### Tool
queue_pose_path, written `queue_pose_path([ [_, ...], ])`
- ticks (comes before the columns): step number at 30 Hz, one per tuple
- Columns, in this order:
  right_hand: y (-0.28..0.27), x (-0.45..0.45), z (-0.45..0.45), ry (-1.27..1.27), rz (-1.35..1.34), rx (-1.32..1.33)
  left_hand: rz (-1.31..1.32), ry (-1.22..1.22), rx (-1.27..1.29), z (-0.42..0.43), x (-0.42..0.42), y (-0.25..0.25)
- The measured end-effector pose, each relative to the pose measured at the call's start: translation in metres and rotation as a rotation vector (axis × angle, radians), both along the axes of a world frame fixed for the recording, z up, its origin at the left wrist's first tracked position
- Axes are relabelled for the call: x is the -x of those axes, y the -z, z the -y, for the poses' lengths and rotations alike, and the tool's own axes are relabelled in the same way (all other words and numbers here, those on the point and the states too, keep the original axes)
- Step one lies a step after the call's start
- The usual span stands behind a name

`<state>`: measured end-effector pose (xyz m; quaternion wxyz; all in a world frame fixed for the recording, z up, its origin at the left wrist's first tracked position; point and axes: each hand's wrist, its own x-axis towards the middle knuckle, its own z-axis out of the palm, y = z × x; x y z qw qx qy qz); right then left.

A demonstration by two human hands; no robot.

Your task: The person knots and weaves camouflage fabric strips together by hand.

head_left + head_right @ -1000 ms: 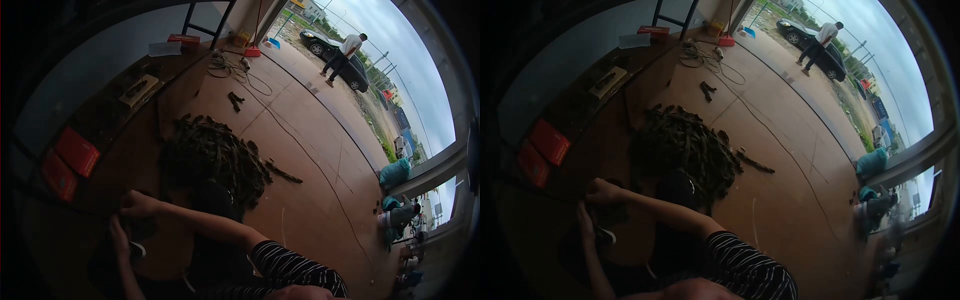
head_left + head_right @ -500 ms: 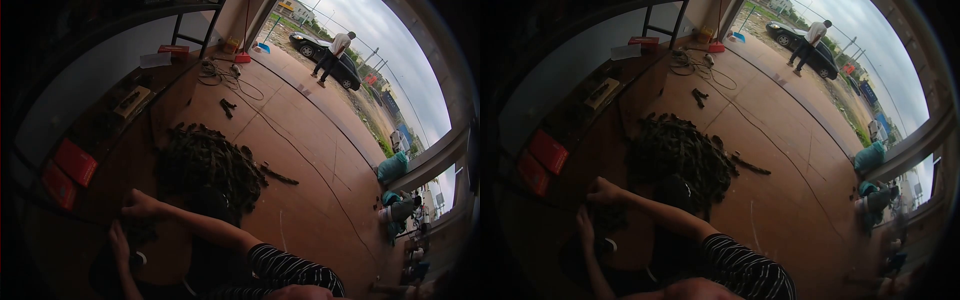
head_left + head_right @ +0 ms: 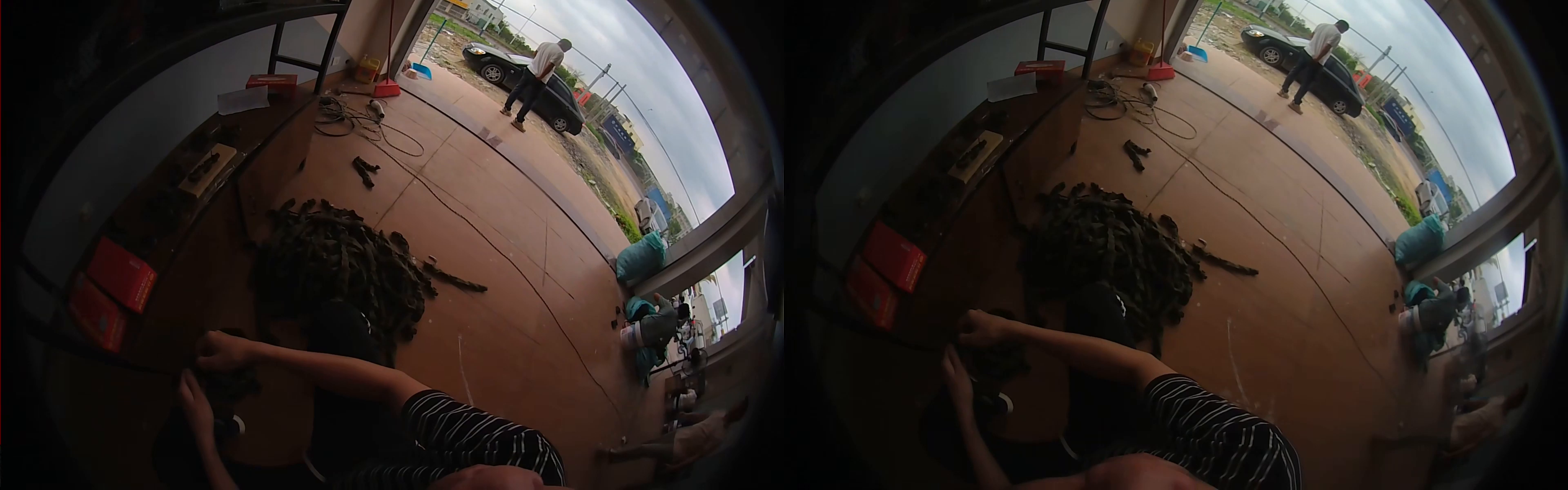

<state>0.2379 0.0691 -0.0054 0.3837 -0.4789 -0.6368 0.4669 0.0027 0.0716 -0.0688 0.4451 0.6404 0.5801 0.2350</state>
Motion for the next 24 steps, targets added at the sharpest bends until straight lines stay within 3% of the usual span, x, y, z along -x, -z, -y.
queue_pose_path([
  [7, -0.028, -0.014, 0.004, -0.028, -0.207, 0.358, 0.240, -0.090, 0.081, -0.003, 0.008, 0.010],
  [9, -0.029, -0.018, 0.004, -0.090, -0.203, 0.399, 0.087, 0.090, 0.112, 0.000, 0.009, -0.014],
  [12, -0.023, -0.014, 0.007, -0.053, -0.157, 0.428, 0.003, 0.175, 0.134, 0.015, -0.003, -0.062],
  [16, -0.001, 0.006, 0.022, 0.007, -0.240, 0.345, -0.016, 0.219, 0.021, 0.027, 0.001, -0.057],
  [18, 0.019, 0.018, 0.029, -0.018, -0.253, 0.336, -0.105, 0.154, -0.228, 0.036, 0.001, -0.049],
  [21, 0.025, 0.025, 0.045, -0.054, -0.286, 0.352, -0.151, 0.201, -0.138, 0.048, -0.001, -0.056],
  [24, 0.030, 0.026, 0.056, -0.042, -0.325, 0.445, -0.287, 0.241, -0.205, 0.061, -0.014, -0.075],
])
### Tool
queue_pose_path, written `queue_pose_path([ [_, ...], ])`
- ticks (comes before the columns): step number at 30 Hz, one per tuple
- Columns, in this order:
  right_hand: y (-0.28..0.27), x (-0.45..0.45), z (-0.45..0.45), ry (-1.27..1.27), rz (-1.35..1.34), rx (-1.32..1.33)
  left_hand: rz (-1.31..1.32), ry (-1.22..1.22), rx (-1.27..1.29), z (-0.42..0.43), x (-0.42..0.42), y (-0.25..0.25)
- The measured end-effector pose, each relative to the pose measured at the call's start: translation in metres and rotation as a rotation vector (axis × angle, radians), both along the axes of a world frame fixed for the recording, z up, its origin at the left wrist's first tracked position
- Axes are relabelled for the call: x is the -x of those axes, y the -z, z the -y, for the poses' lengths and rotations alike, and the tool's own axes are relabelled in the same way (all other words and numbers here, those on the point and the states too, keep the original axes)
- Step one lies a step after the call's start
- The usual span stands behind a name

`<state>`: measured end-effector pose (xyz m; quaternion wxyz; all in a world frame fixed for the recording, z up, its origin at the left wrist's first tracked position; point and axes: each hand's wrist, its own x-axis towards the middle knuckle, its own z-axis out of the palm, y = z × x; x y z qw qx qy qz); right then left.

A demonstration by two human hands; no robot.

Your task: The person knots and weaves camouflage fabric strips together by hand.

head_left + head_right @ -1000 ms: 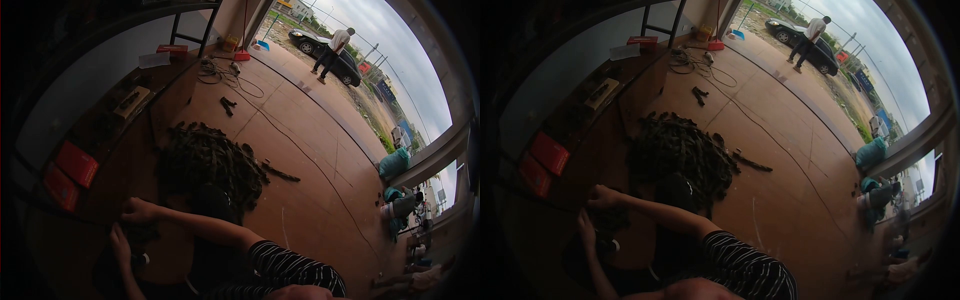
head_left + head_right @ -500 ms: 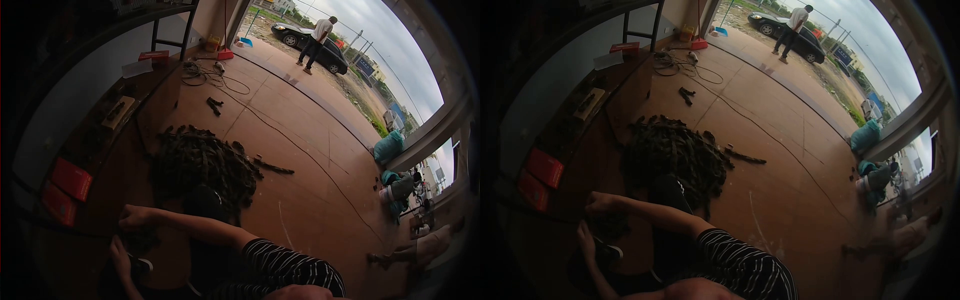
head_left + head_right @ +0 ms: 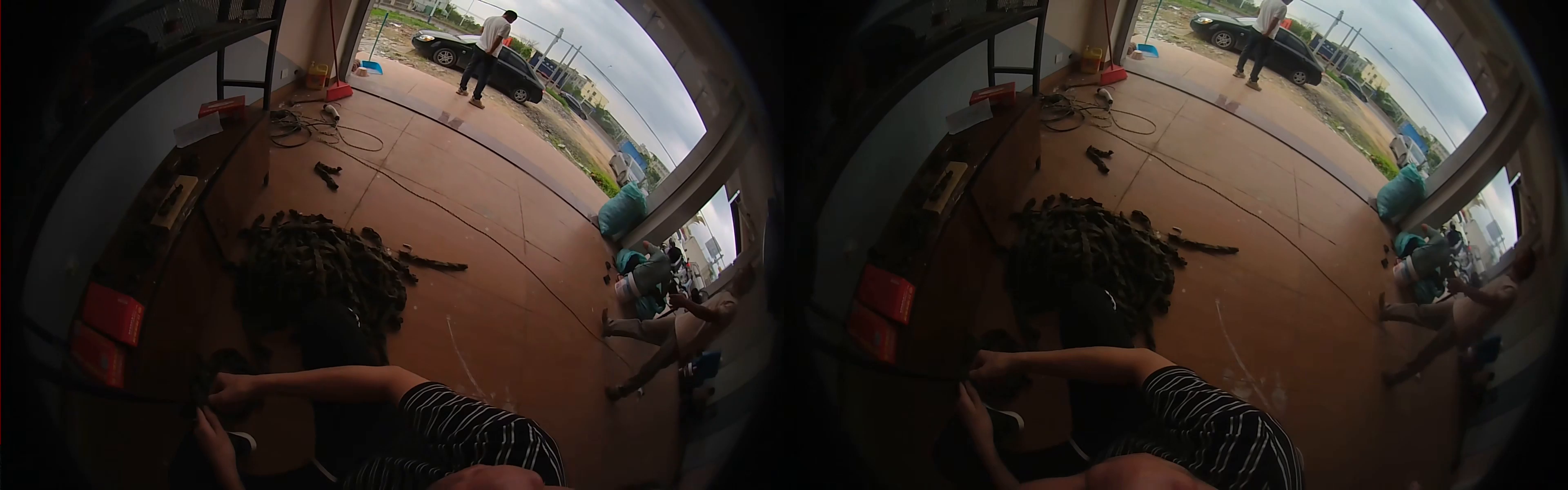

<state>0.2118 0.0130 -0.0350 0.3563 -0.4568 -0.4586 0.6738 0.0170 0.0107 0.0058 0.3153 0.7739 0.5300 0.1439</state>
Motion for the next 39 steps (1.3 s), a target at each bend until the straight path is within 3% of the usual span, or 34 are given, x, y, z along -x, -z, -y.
queue_pose_path([
  [3, 0.008, -0.003, 0.005, 0.080, 0.149, -0.136, -0.140, 0.031, -0.088, 0.007, -0.001, 0.005],
  [5, 0.008, -0.004, 0.008, 0.142, 0.404, -0.306, -0.246, 0.068, -0.135, 0.015, -0.007, 0.001],
  [8, 0.012, -0.006, 0.006, 0.105, 0.522, -0.333, -0.266, 0.075, -0.136, 0.017, -0.010, -0.002],
  [12, 0.006, -0.013, -0.005, 0.064, 0.504, -0.189, -0.155, 0.035, -0.220, 0.019, -0.001, 0.014],
  [14, -0.016, -0.021, -0.001, 0.010, 0.304, -0.019, -0.141, 0.027, -0.204, 0.024, -0.004, 0.005],
  [18, -0.026, -0.027, -0.002, -0.047, 0.149, 0.097, -0.118, 0.009, -0.101, 0.029, -0.006, -0.013],
  [22, -0.020, -0.022, -0.007, -0.060, 0.184, 0.156, -0.067, -0.044, -0.041, 0.035, -0.003, -0.008],
  [25, -0.007, -0.021, -0.006, -0.188, 0.184, -0.088, -0.010, -0.105, 0.094, 0.040, 0.000, -0.006],
  [28, 0.011, -0.017, -0.005, -0.186, 0.121, -0.149, 0.197, -0.178, 0.316, 0.034, 0.012, 0.024],
  [30, 0.009, -0.017, -0.005, -0.143, 0.045, -0.169, 0.332, -0.358, 0.499, 0.031, 0.017, 0.041],
  [32, -0.017, -0.017, 0.003, -0.094, 0.148, -0.179, 0.542, -0.567, 0.497, 0.037, 0.011, 0.041],
  [34, -0.029, -0.025, 0.008, -0.140, 0.280, -0.391, 0.591, -0.630, 0.551, 0.040, 0.005, 0.024],
  [39, -0.055, -0.041, 0.013, 0.031, 0.405, -0.653, 0.717, -0.543, 0.526, 0.049, 0.006, 0.022],
])
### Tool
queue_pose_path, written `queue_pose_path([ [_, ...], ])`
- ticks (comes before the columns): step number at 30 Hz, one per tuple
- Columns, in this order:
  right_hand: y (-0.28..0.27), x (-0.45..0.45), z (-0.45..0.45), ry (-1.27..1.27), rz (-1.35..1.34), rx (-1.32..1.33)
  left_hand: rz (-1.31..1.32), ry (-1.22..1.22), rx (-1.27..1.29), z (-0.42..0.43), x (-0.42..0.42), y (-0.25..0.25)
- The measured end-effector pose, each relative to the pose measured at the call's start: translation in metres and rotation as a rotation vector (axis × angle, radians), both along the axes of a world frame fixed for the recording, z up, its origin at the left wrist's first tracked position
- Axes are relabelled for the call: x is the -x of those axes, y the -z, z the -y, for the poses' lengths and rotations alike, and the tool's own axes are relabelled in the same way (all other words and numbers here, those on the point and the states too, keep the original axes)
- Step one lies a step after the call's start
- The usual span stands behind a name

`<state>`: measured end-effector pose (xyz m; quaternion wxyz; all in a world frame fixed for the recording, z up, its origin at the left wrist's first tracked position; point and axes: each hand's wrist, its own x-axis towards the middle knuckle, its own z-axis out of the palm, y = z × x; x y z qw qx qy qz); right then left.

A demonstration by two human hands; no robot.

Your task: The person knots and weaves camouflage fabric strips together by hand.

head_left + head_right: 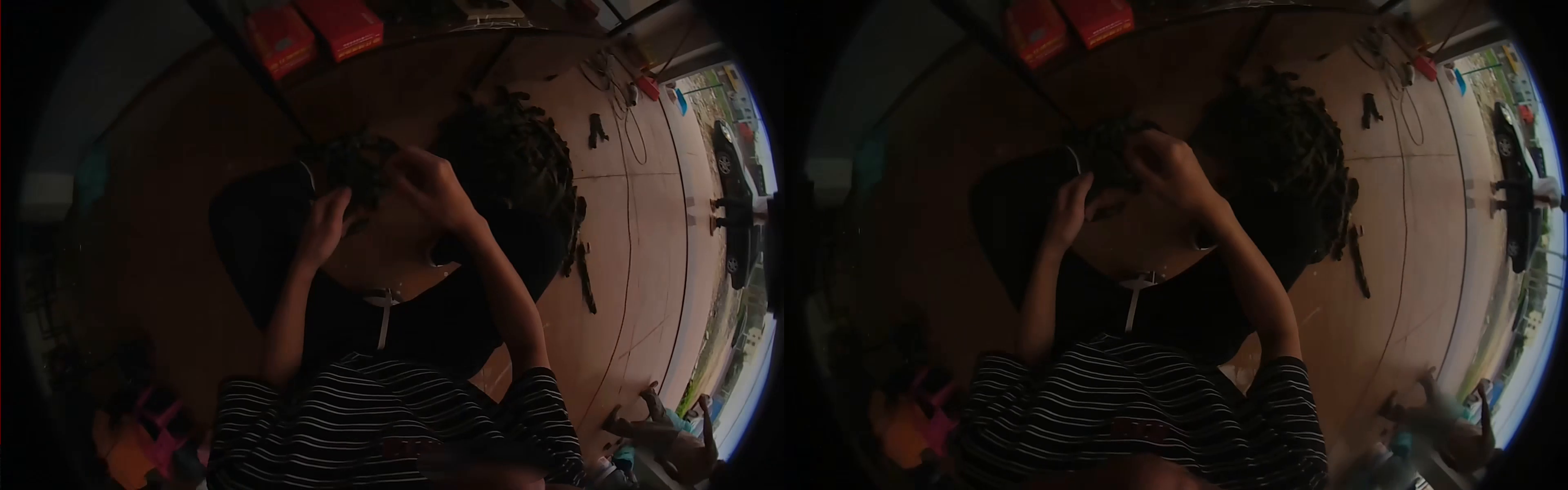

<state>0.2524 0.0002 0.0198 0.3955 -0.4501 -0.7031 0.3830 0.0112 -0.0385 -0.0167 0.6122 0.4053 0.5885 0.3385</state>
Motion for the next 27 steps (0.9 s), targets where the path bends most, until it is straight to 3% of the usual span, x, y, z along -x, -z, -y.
queue_pose_path([
  [3, -0.011, 0.000, 0.005, 0.024, -0.013, 0.047, 0.090, 0.050, 0.076, 0.000, 0.001, 0.004],
  [6, -0.009, 0.003, 0.013, 0.013, 0.122, -0.087, 0.013, 0.025, -0.030, 0.003, 0.000, 0.007],
  [9, -0.001, 0.015, 0.018, -0.016, 0.161, -0.145, -0.067, 0.164, -0.104, -0.004, 0.008, 0.025],
  [11, 0.009, 0.019, 0.016, -0.016, 0.220, -0.363, -0.060, 0.190, -0.141, -0.007, 0.007, 0.025],
  [17, 0.020, 0.013, 0.010, -0.082, 0.379, -0.534, 0.002, 0.110, -0.037, -0.005, 0.001, 0.014],
  [21, 0.016, 0.010, 0.011, -0.102, 0.398, -0.555, -0.038, 0.182, 0.041, -0.010, 0.007, 0.006],
  [27, 0.019, 0.015, 0.015, -0.119, 0.396, -0.535, -0.006, 0.189, -0.088, -0.008, -0.004, 0.007],
])
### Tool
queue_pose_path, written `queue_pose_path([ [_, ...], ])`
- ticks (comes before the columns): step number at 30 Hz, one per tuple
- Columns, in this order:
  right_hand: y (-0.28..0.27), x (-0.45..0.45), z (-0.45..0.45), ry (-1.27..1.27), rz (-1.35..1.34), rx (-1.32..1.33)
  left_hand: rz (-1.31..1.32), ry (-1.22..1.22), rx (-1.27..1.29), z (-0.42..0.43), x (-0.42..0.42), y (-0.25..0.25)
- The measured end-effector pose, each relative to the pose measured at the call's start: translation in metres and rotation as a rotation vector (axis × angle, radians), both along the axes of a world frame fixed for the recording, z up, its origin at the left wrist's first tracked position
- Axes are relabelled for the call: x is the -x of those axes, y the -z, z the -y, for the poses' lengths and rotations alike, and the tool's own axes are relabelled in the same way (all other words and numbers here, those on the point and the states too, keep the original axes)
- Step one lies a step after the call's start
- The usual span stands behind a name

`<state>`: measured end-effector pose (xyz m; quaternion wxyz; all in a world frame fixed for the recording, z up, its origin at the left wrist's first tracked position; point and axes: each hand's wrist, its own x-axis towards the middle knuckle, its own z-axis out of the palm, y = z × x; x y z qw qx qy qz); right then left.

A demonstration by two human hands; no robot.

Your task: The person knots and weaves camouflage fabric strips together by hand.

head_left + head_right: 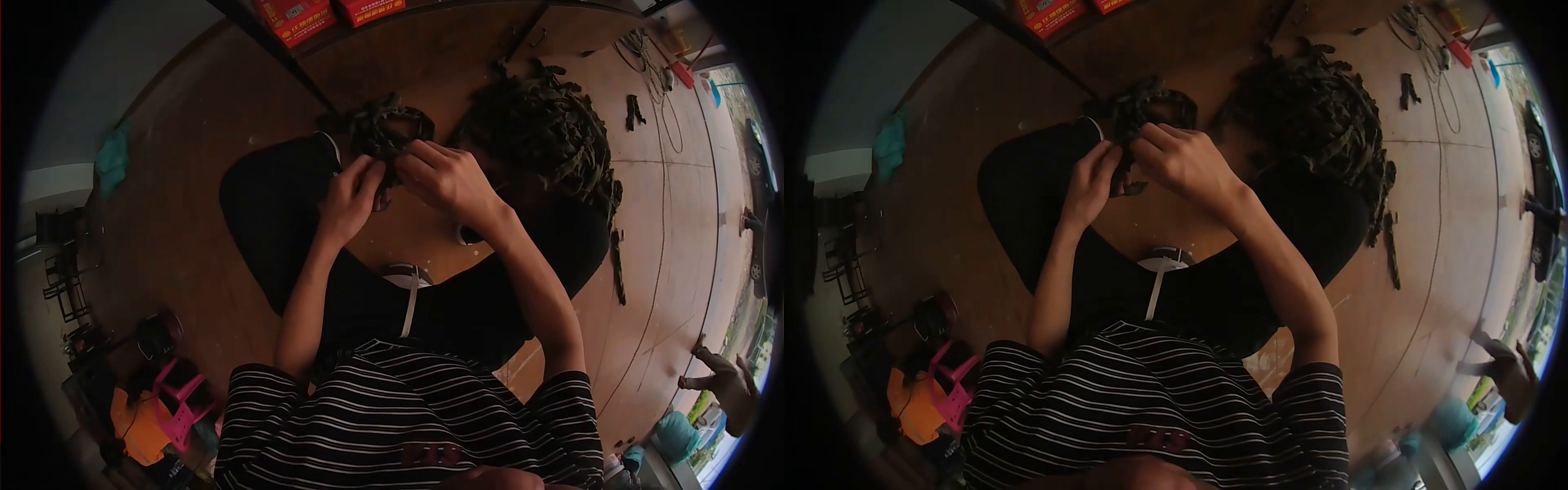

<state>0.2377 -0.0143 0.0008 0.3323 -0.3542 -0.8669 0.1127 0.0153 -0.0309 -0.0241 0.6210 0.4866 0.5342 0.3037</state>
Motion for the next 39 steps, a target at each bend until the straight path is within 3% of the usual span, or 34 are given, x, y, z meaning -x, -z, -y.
queue_pose_path([
  [2, -0.002, 0.001, 0.001, -0.034, -0.017, 0.008, -0.174, -0.002, -0.243, 0.002, -0.007, -0.006],
  [6, 0.002, 0.000, -0.001, -0.029, -0.016, -0.009, -0.193, 0.018, -0.414, 0.003, -0.011, -0.007],
  [9, 0.001, -0.001, -0.002, -0.014, -0.013, -0.020, -0.198, -0.131, -0.630, 0.002, -0.015, -0.006],
  [11, 0.001, 0.000, -0.001, -0.013, 0.019, -0.021, -0.456, -0.007, -0.758, 0.001, -0.009, -0.009],
  [18, 0.015, 0.008, 0.002, -0.048, 0.094, -0.072, -0.309, 0.049, -0.562, 0.001, -0.005, -0.008],
  [20, 0.013, 0.011, 0.002, -0.027, 0.137, -0.135, -0.157, -0.025, -0.295, -0.001, 0.000, -0.003],
  [24, 0.015, 0.012, 0.000, -0.023, 0.084, -0.130, -0.138, -0.035, -0.286, -0.004, 0.006, -0.007],
  [26, 0.011, 0.009, 0.000, 0.015, -0.037, 0.008, 0.103, -0.090, -0.085, -0.005, 0.005, -0.018],
  [29, 0.014, 0.011, 0.002, 0.081, -0.103, 0.128, 0.143, -0.129, -0.075, -0.006, 0.005, -0.017],
  [35, 0.016, 0.013, -0.005, 0.180, -0.167, 0.116, 0.054, -0.190, -0.107, -0.011, -0.008, -0.020],
  [39, 0.010, 0.001, -0.006, 0.091, 0.057, 0.006, -0.074, -0.149, -0.279, -0.014, -0.004, 0.012],
])
